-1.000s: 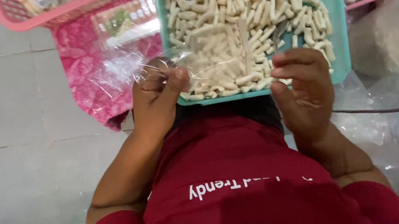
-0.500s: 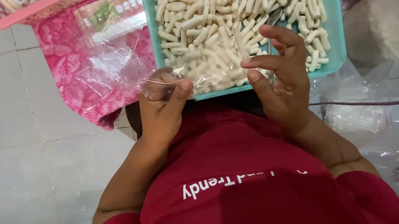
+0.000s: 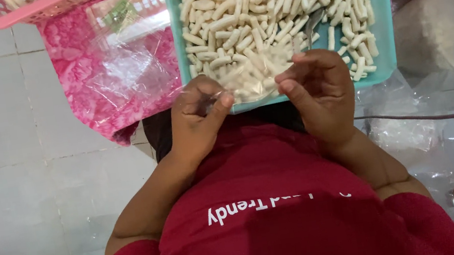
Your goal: Packaging small snacks into plastic bags and adding labels
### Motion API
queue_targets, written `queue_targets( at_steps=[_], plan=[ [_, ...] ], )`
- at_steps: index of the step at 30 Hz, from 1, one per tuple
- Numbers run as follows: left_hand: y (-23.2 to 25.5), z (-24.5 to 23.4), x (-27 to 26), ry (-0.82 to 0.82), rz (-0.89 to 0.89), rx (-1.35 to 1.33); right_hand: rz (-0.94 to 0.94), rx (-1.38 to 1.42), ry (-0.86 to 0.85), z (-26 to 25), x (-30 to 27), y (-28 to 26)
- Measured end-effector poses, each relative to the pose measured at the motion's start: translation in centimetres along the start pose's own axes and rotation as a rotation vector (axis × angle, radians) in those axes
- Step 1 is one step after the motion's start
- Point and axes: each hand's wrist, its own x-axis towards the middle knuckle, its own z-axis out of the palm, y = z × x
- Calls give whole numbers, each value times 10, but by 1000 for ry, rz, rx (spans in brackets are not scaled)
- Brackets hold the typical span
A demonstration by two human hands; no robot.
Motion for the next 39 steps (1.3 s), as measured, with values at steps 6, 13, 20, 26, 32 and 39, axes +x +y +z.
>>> queue_targets(
  at_steps=[6, 13, 20, 26, 32, 39],
  plan=[
    [27, 15, 5, 13, -111, -152, -82, -32, -5, 0, 4, 0],
    [13, 12, 0, 150, -147, -129, -62, -31, 61, 7, 0, -1],
    [21, 8, 1, 194, -32, -74, -284, -260, 39, 10, 14, -15],
    [14, 6, 1, 136, 18, -12, -156, -311, -209, 14, 19, -23],
    [16, 5, -1, 118, 19, 39, -97, -79, -301, 15, 18, -12],
    [3, -2, -1, 37, -11, 63, -7, -50, -281, 11, 18, -10]
  ],
)
